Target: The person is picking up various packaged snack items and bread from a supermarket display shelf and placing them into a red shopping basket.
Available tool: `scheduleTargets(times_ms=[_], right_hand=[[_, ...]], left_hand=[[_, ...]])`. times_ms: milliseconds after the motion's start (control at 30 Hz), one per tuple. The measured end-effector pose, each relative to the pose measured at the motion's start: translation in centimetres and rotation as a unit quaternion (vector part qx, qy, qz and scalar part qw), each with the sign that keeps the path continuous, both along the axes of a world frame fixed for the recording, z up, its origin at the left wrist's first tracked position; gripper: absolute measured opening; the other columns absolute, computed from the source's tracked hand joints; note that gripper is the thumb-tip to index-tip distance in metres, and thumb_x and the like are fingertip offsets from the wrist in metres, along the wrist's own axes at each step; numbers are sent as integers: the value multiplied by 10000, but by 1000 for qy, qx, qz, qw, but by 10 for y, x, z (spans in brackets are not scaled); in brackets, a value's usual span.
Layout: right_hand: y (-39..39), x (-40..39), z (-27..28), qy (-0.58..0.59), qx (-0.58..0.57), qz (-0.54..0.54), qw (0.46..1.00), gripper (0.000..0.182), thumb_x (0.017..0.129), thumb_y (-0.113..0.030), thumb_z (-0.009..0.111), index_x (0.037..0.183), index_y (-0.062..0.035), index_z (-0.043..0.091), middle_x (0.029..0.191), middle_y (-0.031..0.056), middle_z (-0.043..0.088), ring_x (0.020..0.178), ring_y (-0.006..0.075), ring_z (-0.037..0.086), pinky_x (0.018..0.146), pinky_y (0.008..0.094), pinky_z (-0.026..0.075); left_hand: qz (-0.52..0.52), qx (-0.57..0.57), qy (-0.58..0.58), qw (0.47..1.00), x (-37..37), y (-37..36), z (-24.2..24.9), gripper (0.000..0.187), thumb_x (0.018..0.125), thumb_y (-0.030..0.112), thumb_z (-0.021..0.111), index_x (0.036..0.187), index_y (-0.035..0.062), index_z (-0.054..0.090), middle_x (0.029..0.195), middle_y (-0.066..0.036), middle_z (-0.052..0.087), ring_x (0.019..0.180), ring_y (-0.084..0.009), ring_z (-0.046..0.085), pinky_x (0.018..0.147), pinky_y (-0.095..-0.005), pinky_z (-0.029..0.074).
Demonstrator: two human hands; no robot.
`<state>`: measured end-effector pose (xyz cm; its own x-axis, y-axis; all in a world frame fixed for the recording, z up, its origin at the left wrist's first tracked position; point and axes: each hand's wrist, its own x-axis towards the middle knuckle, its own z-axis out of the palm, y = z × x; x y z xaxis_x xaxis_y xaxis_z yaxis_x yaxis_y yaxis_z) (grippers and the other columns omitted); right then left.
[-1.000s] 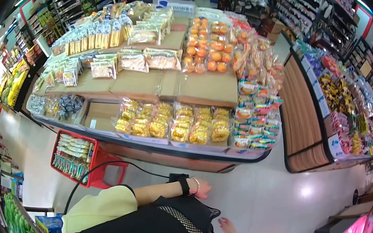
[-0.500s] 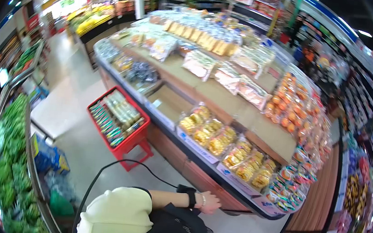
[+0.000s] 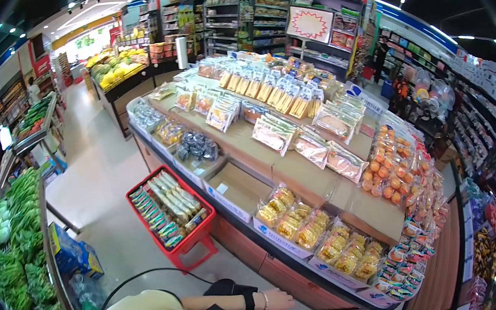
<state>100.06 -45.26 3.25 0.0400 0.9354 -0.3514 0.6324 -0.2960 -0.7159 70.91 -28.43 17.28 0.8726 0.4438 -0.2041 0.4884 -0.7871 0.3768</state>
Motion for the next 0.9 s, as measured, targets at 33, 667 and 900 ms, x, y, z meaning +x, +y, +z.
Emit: scheduleTargets(times_ms=[33, 667, 900], right_hand=[[14, 3, -7, -4, 0, -13, 1000, 275, 904, -197, 581, 1136, -72, 661, 967, 108, 712, 803, 209, 669, 730, 341, 527], [560, -331, 294, -194, 371, 221, 881, 403, 884, -130, 639, 1254, -22, 526, 1231, 179, 585, 1172, 305, 549, 1013, 378, 417], [742, -365, 253, -273, 454, 230, 816, 584, 799, -290, 715, 1267, 5, 528, 1254, 228, 549, 1181, 400, 500, 1028, 480, 387]], left_hand=[[0, -13, -34, 999, -7, 10, 9, 398, 864, 366, 588, 1151, 90, 570, 1114, -144, 613, 1011, -334, 628, 801, -480, 507], [649, -27, -87, 756, -537, 22, 22, 407, 871, 267, 607, 1214, 51, 573, 1117, -174, 639, 1025, -355, 612, 881, -447, 496], [800, -54, -76, 593, -505, -61, -61, 389, 863, 220, 629, 1184, 5, 579, 1136, -200, 618, 1074, -380, 581, 916, -453, 477]])
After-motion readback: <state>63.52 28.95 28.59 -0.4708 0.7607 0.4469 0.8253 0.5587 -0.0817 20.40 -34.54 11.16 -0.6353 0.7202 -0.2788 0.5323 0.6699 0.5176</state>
